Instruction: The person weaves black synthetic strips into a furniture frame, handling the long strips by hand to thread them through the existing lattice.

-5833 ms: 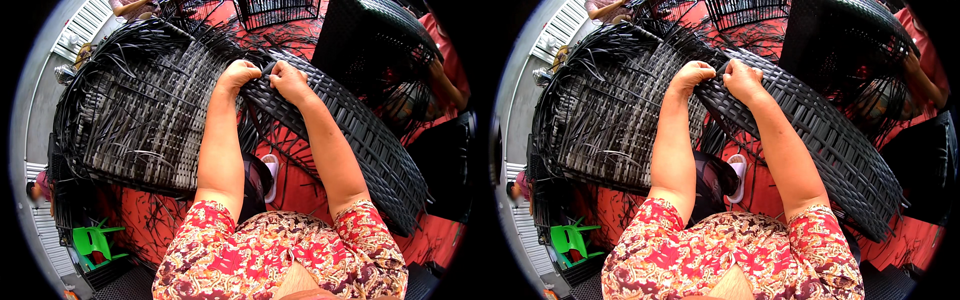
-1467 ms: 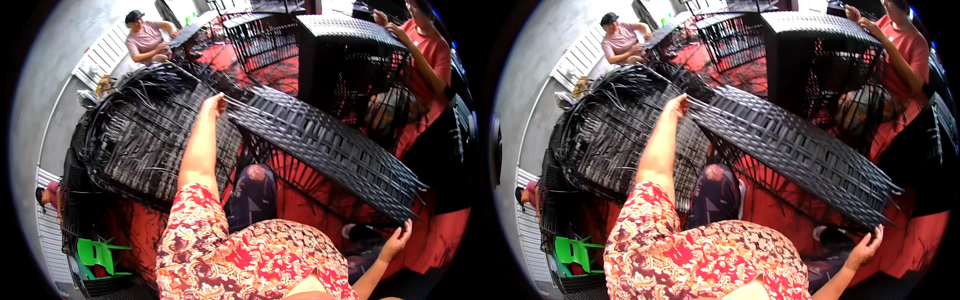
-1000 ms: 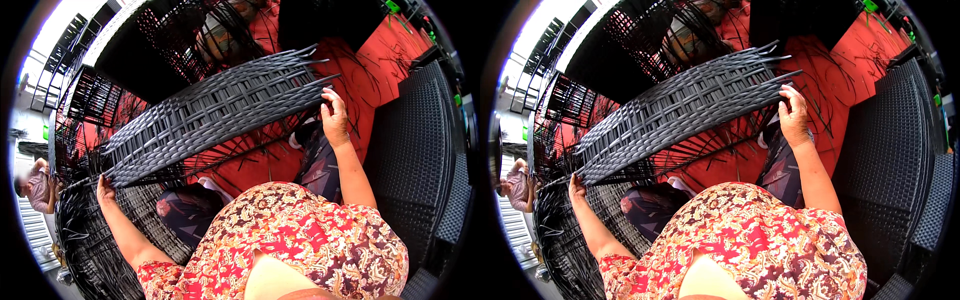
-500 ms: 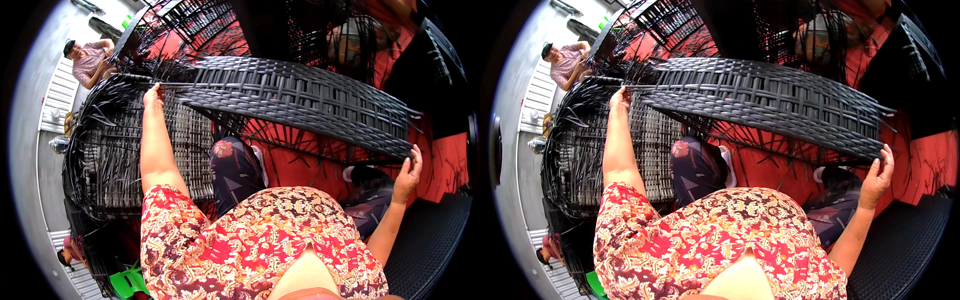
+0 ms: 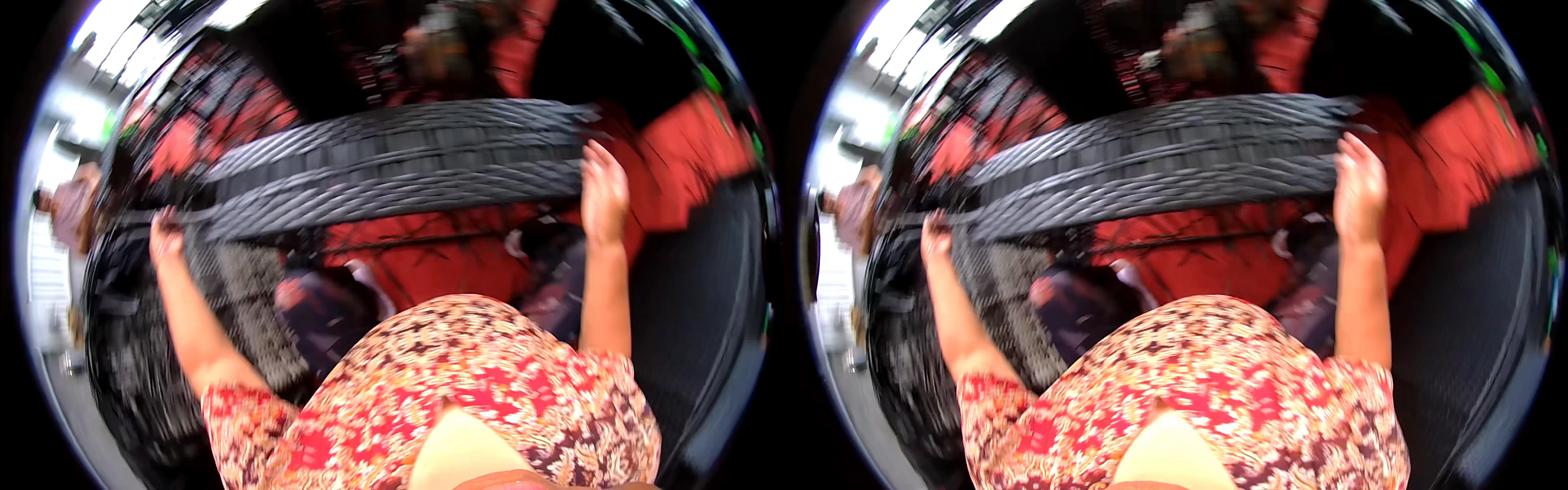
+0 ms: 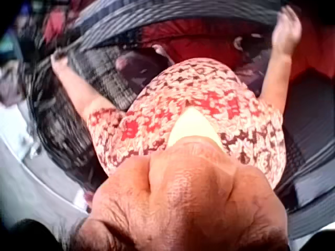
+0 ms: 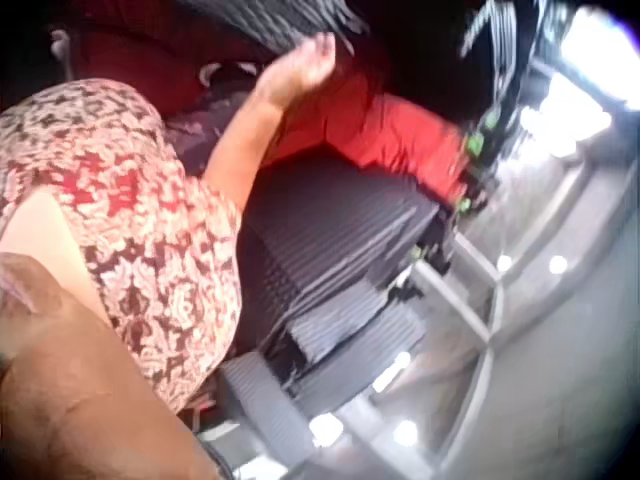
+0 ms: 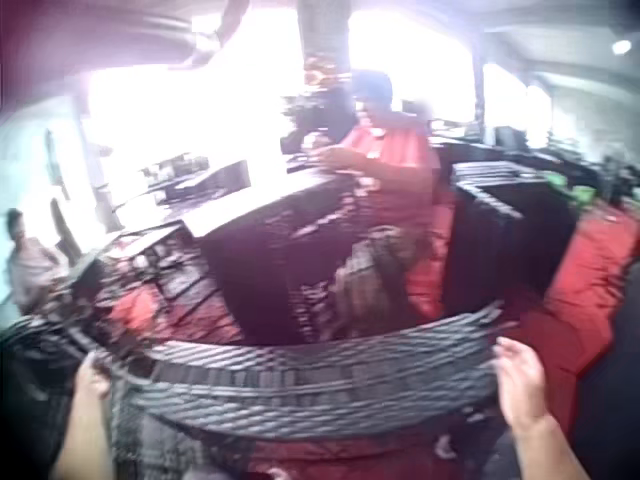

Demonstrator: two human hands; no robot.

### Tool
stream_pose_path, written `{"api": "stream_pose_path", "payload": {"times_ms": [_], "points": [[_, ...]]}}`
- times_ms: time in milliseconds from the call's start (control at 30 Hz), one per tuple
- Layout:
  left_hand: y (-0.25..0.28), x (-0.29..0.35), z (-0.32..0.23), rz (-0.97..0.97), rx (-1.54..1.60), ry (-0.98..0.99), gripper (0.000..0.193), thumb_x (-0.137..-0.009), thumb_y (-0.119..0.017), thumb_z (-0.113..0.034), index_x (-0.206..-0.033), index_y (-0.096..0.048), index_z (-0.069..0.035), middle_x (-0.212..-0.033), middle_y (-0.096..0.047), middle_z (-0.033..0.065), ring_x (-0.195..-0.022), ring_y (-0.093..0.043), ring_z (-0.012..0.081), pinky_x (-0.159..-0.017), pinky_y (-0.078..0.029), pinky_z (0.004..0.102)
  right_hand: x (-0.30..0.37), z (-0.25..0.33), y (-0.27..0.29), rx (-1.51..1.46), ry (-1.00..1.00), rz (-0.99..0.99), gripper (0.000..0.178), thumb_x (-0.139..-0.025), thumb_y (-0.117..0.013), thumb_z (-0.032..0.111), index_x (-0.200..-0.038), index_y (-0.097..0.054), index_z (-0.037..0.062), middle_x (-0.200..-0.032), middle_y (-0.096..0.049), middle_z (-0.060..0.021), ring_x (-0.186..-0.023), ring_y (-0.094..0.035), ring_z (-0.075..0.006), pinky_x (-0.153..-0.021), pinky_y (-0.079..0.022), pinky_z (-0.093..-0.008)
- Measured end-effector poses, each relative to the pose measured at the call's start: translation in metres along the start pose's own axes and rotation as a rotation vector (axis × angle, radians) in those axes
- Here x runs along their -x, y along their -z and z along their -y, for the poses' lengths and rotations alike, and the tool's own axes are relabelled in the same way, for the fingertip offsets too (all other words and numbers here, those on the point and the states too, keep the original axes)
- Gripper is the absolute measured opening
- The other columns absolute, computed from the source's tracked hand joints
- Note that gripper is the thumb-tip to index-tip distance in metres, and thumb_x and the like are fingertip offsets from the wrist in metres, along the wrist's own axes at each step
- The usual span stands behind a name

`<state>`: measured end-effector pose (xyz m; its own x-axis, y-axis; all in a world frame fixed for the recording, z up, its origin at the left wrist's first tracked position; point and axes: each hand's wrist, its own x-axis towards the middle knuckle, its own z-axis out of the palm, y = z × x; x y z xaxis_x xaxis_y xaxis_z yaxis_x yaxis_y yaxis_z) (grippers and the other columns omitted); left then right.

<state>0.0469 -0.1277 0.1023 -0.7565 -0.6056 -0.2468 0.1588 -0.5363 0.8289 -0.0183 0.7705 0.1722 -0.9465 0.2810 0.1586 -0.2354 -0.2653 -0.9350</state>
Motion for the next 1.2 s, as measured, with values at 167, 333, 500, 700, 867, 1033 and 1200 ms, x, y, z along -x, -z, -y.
{"api": "stream_pose_path", "payload": {"times_ms": [167,333,500,700,867,1033,1200], "points": [[-0.044,-0.008,0.065,-0.199,0.031,0.005,0.036,-0.097,-0.035,-0.025,-0.094,-0.059,0.001,-0.094,-0.064,0.0152,-0.090,-0.061,0.0273,-0.091,-0.046,0.0464,-0.035,0.015,0.010,-0.517,-0.350,-0.309,0.057,-0.089,-0.048,0.013,-0.135,-0.021,-0.0098,-0.143,-0.013,-0.0301,-0.135,-0.015,-0.0378,-0.111,-0.015,-0.0434],[-0.040,-0.019,0.063,-0.099,0.131,0.018,0.041,-0.098,-0.029,-0.027,-0.086,-0.055,0.004,-0.077,-0.060,0.0125,-0.080,-0.061,0.0271,-0.087,-0.049,0.0460,-0.047,0.031,0.006,-0.450,-0.427,-0.356,0.068,-0.091,-0.044,0.020,-0.130,-0.006,-0.0207,-0.142,-0.003,-0.0346,-0.134,-0.008,-0.0423,-0.111,-0.010,-0.0441],[-0.016,-0.041,0.039,-0.089,0.102,-0.034,0.044,-0.099,-0.028,-0.028,-0.085,-0.054,0.004,-0.077,-0.060,0.0147,-0.079,-0.061,0.0297,-0.085,-0.051,0.0459,-0.090,0.001,0.048,-0.452,-0.625,-0.464,0.067,-0.091,-0.042,0.025,-0.120,-0.015,-0.0284,-0.137,-0.013,-0.0391,-0.129,-0.021,-0.0440,-0.109,-0.017,-0.0466],[0.019,-0.045,-0.002,-0.201,0.081,-0.106,0.046,-0.099,-0.026,-0.028,-0.086,-0.054,0.006,-0.086,-0.063,0.0199,-0.088,-0.062,0.0336,-0.088,-0.049,0.0478,-0.098,-0.019,0.067,-0.758,-0.731,-0.414,0.049,-0.091,-0.039,0.021,-0.120,-0.031,-0.0182,-0.124,-0.039,-0.0343,-0.111,-0.044,-0.0427,-0.097,-0.036,-0.0521],[0.045,-0.038,-0.063,-0.222,0.049,-0.182,0.048,-0.099,-0.024,-0.030,-0.088,-0.054,0.007,-0.086,-0.063,0.0210,-0.090,-0.061,0.0347,-0.090,-0.048,0.0500,-0.087,-0.019,0.059,-0.767,-0.522,-0.505,0.026,-0.091,-0.038,0.010,-0.106,-0.042,-0.0106,-0.104,-0.053,-0.0236,-0.102,-0.050,-0.0359,-0.093,-0.040,-0.0501],[0.064,-0.020,-0.132,-0.244,0.014,-0.272,0.051,-0.099,-0.023,-0.031,-0.084,-0.054,0.006,-0.089,-0.063,0.0223,-0.091,-0.061,0.0353,-0.090,-0.048,0.0485,-0.098,-0.005,0.103,-0.862,-0.324,-0.600,0.008,-0.088,-0.045,0.006,-0.092,-0.047,-0.0009,-0.083,-0.057,-0.0117,-0.078,-0.058,-0.0249,-0.080,-0.046,-0.0464],[0.061,0.005,-0.183,-0.387,-0.057,-0.413,0.038,-0.096,-0.032,-0.022,-0.080,-0.054,0.005,-0.088,-0.063,0.0205,-0.089,-0.061,0.0342,-0.089,-0.049,0.0469,-0.119,0.067,0.180,-0.783,-0.029,-0.575,0.011,-0.087,-0.042,-0.001,-0.085,-0.050,0.0069,-0.076,-0.053,-0.0089,-0.067,-0.054,-0.0212,-0.065,-0.047,-0.0414]]}}
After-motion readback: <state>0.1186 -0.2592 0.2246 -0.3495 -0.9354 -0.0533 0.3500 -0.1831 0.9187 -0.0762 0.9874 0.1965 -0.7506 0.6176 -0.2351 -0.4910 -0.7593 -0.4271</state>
